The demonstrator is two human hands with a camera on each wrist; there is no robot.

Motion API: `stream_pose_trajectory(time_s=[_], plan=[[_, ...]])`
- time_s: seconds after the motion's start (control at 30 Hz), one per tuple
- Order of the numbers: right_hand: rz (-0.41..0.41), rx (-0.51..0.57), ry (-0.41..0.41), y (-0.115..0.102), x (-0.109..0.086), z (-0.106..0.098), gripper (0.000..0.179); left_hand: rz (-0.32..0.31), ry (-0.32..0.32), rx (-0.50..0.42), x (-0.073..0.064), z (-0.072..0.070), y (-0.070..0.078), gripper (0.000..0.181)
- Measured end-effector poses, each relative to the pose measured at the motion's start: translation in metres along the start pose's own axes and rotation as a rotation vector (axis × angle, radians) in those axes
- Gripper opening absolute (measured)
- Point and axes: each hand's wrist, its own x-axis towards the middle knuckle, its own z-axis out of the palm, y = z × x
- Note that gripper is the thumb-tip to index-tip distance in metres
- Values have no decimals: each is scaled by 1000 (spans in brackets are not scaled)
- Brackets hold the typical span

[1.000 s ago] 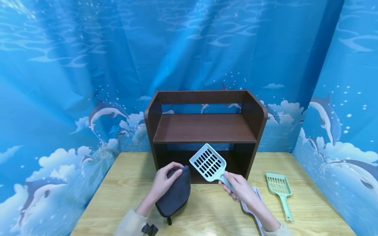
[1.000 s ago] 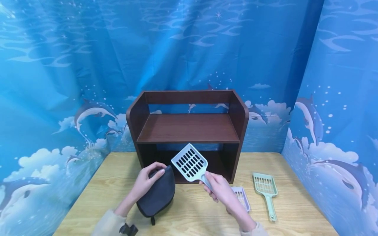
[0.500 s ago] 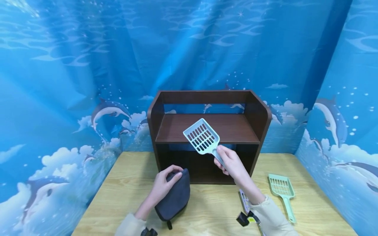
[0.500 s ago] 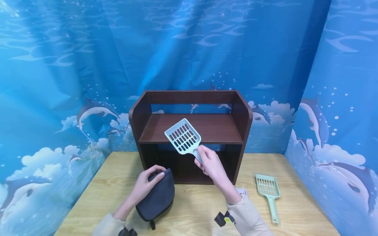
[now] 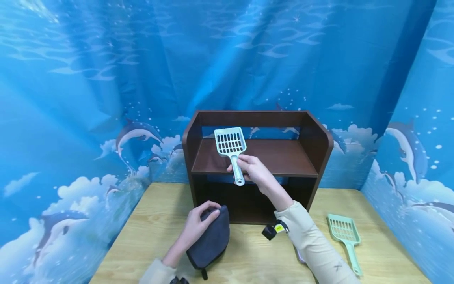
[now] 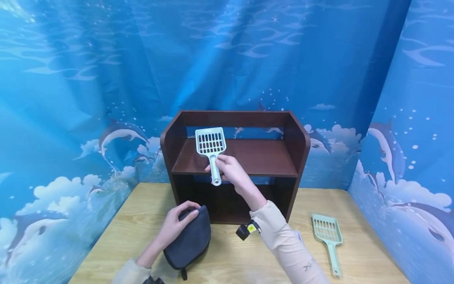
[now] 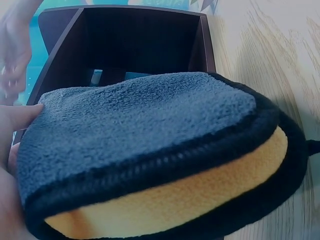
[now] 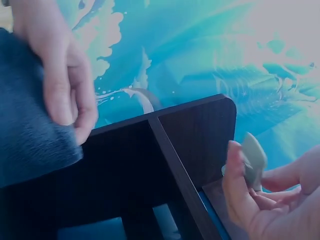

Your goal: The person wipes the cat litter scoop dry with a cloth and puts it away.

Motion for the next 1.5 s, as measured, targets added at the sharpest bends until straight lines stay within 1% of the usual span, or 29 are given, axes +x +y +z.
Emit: stream_pose_trajectory(time_s=[0.13,0.3,0.5,0.6,0.77,0.9,0.97,1.03,1.1,1.2,1.33,1.5], plan=[[28,16,-44,-2,21,3,40,4,1,-1,-1,0,0,10],[79,-9,-46,-1,42,7,38,-6,-21,-4,-2,-2,2,10],[147,50,-50,1,60,8,37,-16,-25,-13,-3,-2,2,10],[168,47,-48,2,66,8,38,-12,-25,-14,-4,-2,3,11],[169,-17,-40,3,72,9,37,-3,2,3,-5,-2,6,12],[149,-107,-28,2,76,9,33,-14,19,28,-5,-2,16,11],[140,-156,-13,0,77,8,31,-21,18,32,-5,-3,23,11],[131,-191,11,-1,75,7,30,-23,16,29,-5,-2,26,11],[117,-214,50,-2,70,4,30,-15,12,28,-4,-1,26,11],[58,-232,112,-2,60,-2,35,-3,14,20,-3,0,17,12],[-72,-226,177,-1,41,-10,41,12,12,-2,-2,1,9,12],[-236,-196,188,5,13,-24,39,23,-7,-26,-2,3,10,12]])
